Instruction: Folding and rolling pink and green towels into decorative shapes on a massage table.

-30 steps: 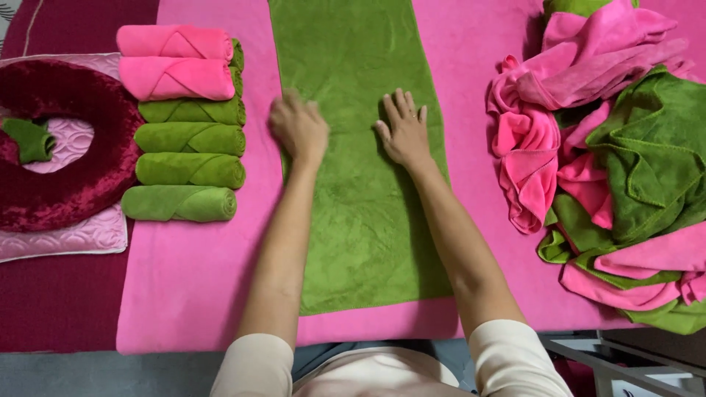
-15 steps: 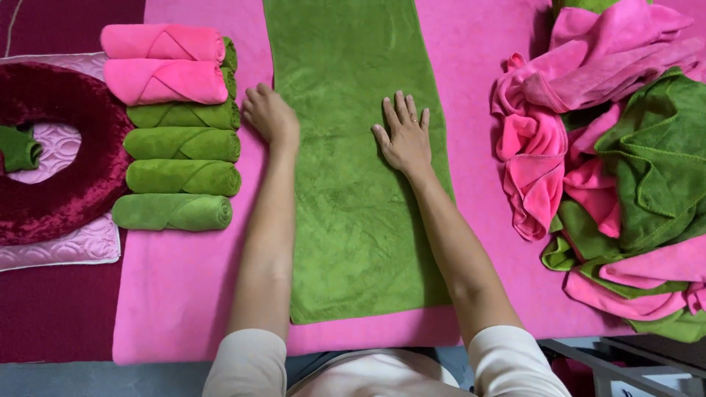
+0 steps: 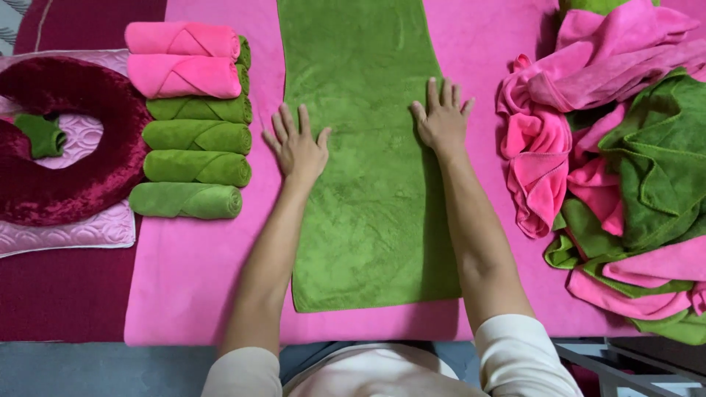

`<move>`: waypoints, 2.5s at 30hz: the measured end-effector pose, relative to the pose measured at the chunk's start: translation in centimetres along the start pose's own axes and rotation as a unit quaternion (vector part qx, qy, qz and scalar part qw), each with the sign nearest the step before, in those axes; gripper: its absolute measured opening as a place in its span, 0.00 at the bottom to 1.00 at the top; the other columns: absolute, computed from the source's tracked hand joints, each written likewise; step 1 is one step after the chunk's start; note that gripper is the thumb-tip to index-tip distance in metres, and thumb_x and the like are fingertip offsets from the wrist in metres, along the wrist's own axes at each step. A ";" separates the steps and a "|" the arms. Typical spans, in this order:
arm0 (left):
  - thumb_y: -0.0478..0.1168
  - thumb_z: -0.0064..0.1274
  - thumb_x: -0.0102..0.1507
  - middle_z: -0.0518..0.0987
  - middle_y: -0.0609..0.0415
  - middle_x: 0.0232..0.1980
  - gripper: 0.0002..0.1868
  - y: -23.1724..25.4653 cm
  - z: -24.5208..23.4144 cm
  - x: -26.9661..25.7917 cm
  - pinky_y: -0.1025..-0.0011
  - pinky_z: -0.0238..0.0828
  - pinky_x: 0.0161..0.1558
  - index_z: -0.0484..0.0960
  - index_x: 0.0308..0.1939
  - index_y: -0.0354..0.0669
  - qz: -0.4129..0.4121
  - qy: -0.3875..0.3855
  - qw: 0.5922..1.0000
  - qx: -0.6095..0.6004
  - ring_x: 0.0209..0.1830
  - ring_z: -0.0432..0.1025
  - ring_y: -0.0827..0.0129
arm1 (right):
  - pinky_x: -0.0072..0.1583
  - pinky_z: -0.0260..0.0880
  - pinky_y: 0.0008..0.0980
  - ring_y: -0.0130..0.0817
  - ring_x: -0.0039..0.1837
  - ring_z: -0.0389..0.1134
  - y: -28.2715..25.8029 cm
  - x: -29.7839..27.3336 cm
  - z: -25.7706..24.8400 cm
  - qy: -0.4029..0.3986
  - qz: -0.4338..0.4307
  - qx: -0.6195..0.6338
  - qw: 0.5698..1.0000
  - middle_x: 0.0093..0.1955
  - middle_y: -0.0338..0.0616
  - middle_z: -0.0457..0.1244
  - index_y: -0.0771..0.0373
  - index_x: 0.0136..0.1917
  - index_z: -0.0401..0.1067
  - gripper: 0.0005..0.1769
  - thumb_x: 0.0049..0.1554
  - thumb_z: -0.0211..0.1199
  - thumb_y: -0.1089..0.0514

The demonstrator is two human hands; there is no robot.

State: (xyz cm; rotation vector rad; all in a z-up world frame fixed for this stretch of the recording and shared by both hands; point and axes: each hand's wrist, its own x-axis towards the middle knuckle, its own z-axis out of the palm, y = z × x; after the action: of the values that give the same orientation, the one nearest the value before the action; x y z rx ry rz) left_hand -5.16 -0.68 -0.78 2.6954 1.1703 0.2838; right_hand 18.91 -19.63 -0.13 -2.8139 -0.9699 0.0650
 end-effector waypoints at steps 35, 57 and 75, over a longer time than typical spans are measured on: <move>0.54 0.56 0.67 0.74 0.47 0.45 0.16 -4.0 -0.4 -16.9 0.50 0.64 0.49 0.73 0.45 0.48 -0.080 0.147 0.986 0.000 0.48 0.71 0.48 | 0.81 0.30 0.70 0.49 0.89 0.35 -1.0 -20.0 -1.6 -0.017 -0.040 -0.008 0.999 0.90 0.49 0.39 0.53 0.87 0.49 0.47 0.67 0.39 0.24; 0.35 0.58 0.64 0.82 0.52 0.62 0.09 -14.5 -2.6 -32.3 0.54 0.68 0.71 0.87 0.48 0.47 0.351 0.044 0.909 -0.219 0.67 0.74 0.53 | 0.64 0.71 0.43 0.46 0.64 0.72 12.8 -37.5 0.5 0.141 -0.278 0.099 0.945 0.59 0.39 0.71 0.52 0.50 0.81 0.15 0.48 0.69 0.59; 0.45 0.57 0.69 0.78 0.52 0.44 0.10 -10.8 -4.3 -32.6 0.55 0.73 0.53 0.83 0.39 0.44 0.353 0.068 0.916 -0.181 0.49 0.76 0.54 | 0.55 0.71 0.43 0.47 0.55 0.72 12.9 -37.5 -1.0 0.116 -0.254 0.117 0.953 0.55 0.41 0.69 0.52 0.50 0.79 0.11 0.53 0.67 0.60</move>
State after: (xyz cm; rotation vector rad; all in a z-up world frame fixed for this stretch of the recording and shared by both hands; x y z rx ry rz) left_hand -35.61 -17.01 -2.52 2.6627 0.0841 0.7144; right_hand -2.71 -52.88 -1.77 -2.2228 -1.4743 -0.1957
